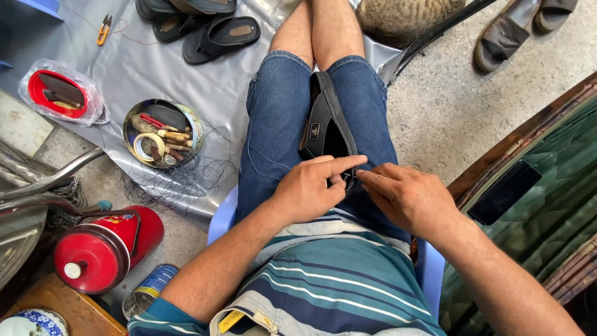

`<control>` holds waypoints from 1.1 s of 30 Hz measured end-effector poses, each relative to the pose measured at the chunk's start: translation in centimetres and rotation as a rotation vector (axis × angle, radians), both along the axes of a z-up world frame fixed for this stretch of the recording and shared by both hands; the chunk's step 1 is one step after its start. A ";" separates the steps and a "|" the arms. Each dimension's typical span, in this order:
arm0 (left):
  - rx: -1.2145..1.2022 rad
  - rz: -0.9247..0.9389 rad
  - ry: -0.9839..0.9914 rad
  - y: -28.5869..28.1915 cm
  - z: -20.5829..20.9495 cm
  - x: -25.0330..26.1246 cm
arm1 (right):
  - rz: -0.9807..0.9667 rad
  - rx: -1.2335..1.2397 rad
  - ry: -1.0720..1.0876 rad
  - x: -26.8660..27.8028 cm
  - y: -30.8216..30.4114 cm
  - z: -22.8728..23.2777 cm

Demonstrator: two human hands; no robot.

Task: Hand-stitching a leather shoe component using a needle and thread in a repair shop environment.

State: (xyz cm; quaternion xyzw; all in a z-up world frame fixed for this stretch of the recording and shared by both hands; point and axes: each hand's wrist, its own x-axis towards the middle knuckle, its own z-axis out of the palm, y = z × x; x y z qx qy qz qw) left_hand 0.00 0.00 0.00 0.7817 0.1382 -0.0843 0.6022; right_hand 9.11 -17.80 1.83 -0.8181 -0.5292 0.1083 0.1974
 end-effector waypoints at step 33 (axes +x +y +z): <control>-0.798 0.354 0.156 1.5 -1.1 -3.1 | -0.309 0.014 0.668 -0.1 3.5 -1.0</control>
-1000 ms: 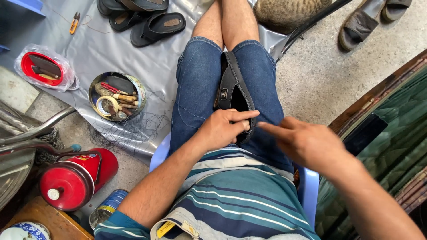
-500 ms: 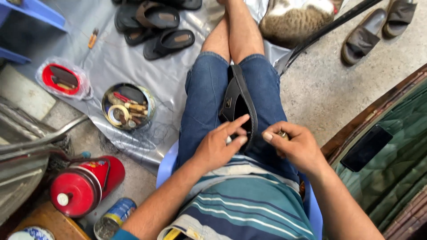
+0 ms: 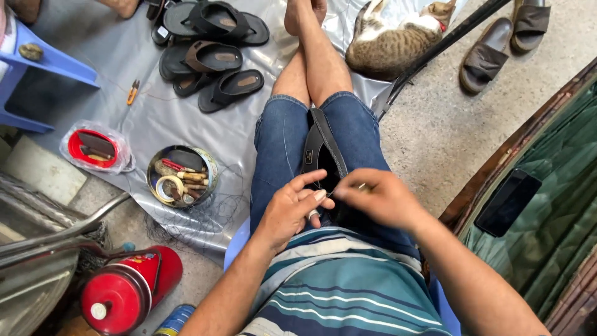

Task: Hand-stitching a leather shoe component using a needle and thread in a repair shop environment.

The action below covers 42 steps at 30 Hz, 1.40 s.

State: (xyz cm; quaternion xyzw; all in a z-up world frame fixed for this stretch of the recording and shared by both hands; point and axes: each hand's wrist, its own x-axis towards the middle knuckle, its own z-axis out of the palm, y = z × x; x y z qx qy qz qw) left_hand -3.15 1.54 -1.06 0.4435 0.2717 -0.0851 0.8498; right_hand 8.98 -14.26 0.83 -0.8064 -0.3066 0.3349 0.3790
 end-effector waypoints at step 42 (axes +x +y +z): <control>0.892 -0.334 0.107 -1.3 -1.4 0.3 | -0.040 0.164 -0.051 -1.4 -3.2 -3.2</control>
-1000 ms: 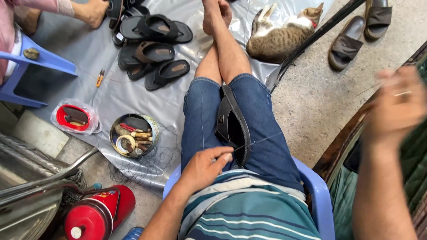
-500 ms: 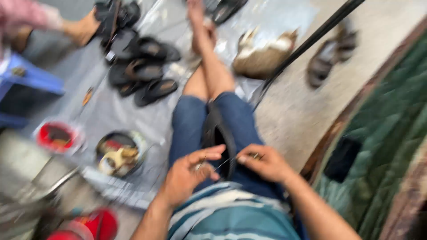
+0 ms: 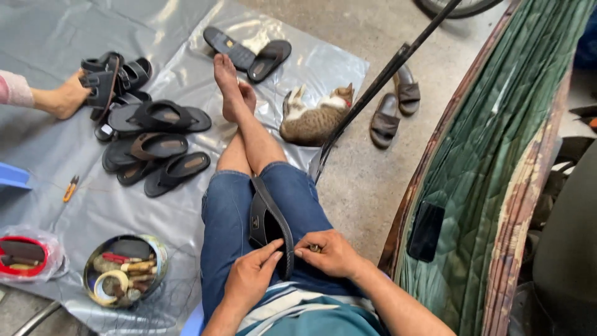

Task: Hand-stitching a leather shoe component using a needle and thread in a repair shop environment.

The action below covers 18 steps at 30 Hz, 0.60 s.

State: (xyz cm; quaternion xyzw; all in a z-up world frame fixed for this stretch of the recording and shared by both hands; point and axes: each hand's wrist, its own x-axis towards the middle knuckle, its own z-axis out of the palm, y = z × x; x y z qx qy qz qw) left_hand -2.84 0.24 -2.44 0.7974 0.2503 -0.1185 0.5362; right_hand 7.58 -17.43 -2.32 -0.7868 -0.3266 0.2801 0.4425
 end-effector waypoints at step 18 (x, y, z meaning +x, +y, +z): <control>-0.070 -0.013 0.145 -1.4 -7.2 1.6 | -0.205 -0.525 0.054 0.2 4.4 7.9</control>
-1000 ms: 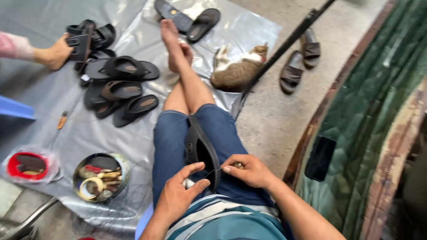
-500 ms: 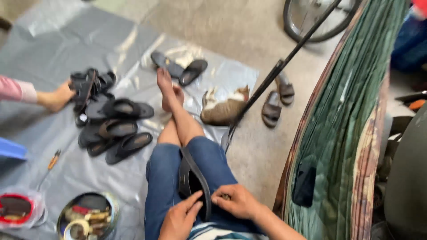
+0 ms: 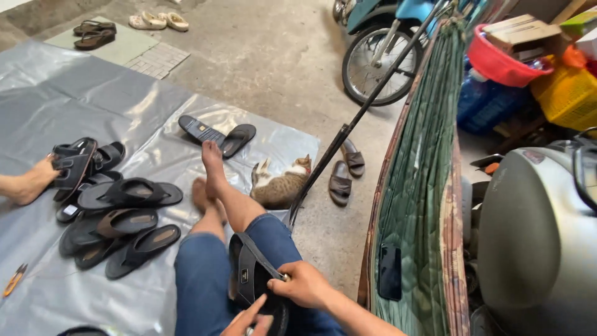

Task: Hand-stitching a leather shoe component using a needle and thread in a repair shop environment.

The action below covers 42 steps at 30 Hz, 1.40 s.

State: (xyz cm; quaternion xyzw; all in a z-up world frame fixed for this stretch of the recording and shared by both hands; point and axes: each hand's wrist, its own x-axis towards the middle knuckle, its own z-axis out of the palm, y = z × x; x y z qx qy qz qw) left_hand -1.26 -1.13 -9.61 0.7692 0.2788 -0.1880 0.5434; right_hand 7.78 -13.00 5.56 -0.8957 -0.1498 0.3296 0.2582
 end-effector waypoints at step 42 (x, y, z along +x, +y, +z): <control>-0.547 0.513 -0.869 5.9 16.7 2.5 | -0.449 1.345 0.336 4.4 7.3 -3.4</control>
